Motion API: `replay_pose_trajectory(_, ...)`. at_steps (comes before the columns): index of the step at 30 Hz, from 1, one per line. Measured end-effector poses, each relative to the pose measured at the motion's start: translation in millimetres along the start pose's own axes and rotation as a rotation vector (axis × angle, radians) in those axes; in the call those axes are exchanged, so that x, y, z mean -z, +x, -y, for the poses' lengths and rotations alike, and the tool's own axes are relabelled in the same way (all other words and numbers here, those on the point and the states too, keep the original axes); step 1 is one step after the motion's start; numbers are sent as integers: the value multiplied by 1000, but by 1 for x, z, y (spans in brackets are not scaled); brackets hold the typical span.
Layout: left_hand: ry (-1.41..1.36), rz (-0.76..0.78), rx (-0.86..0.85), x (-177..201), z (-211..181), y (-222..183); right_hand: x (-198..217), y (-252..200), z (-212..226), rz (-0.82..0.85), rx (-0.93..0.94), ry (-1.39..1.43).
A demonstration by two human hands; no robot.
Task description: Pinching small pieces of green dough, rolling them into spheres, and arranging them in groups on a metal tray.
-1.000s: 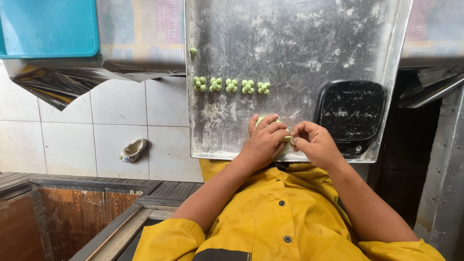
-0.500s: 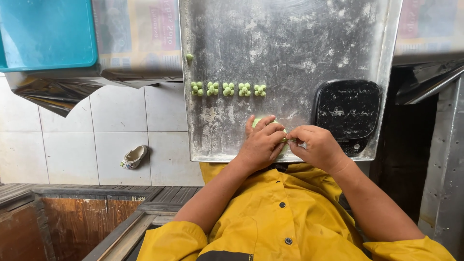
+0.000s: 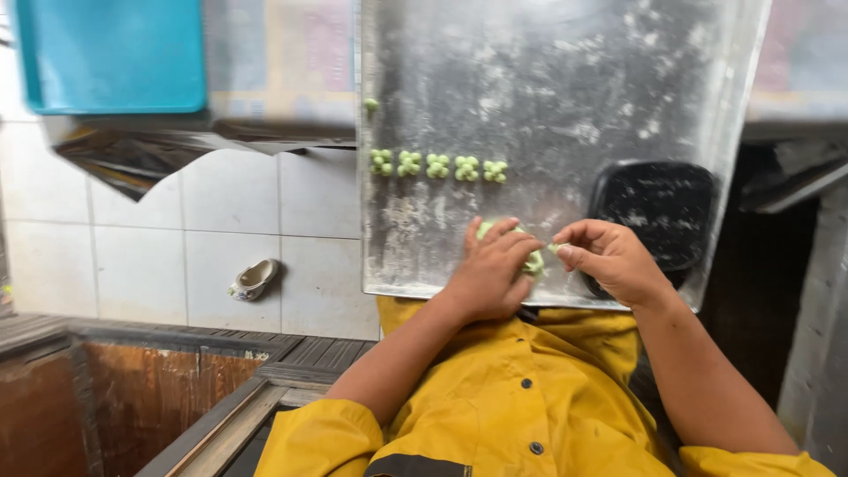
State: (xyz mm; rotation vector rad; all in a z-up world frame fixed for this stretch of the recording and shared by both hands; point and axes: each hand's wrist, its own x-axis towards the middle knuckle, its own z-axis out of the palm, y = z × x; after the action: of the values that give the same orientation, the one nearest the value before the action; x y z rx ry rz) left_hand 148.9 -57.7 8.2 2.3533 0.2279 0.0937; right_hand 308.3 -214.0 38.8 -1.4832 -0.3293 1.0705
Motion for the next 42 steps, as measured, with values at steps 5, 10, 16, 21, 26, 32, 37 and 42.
replay_pose_trajectory(5,-221,-70,-81,49,18,4,-16,27,20,-44,67,-37)
replay_pose_trajectory(10,235,-554,-102,129,112,47,-28,31,27,-23,66,-37)
replay_pose_trajectory(16,901,-428,-11,172,175,85,-25,0,8,-1,71,22)
replay_pose_trajectory(21,968,-377,-35,175,178,90,-12,-35,-20,-60,-44,104)
replay_pose_trajectory(26,969,-304,82,168,189,90,-14,-49,-15,-74,-85,84)
replay_pose_trajectory(32,969,-299,121,167,186,91,-26,-35,-5,-49,-63,-40)
replay_pose_trajectory(37,921,-293,122,166,135,97,-34,-29,0,-49,-46,-83)
replay_pose_trajectory(42,521,-157,-21,108,96,134,-44,-34,0,-17,21,-118)
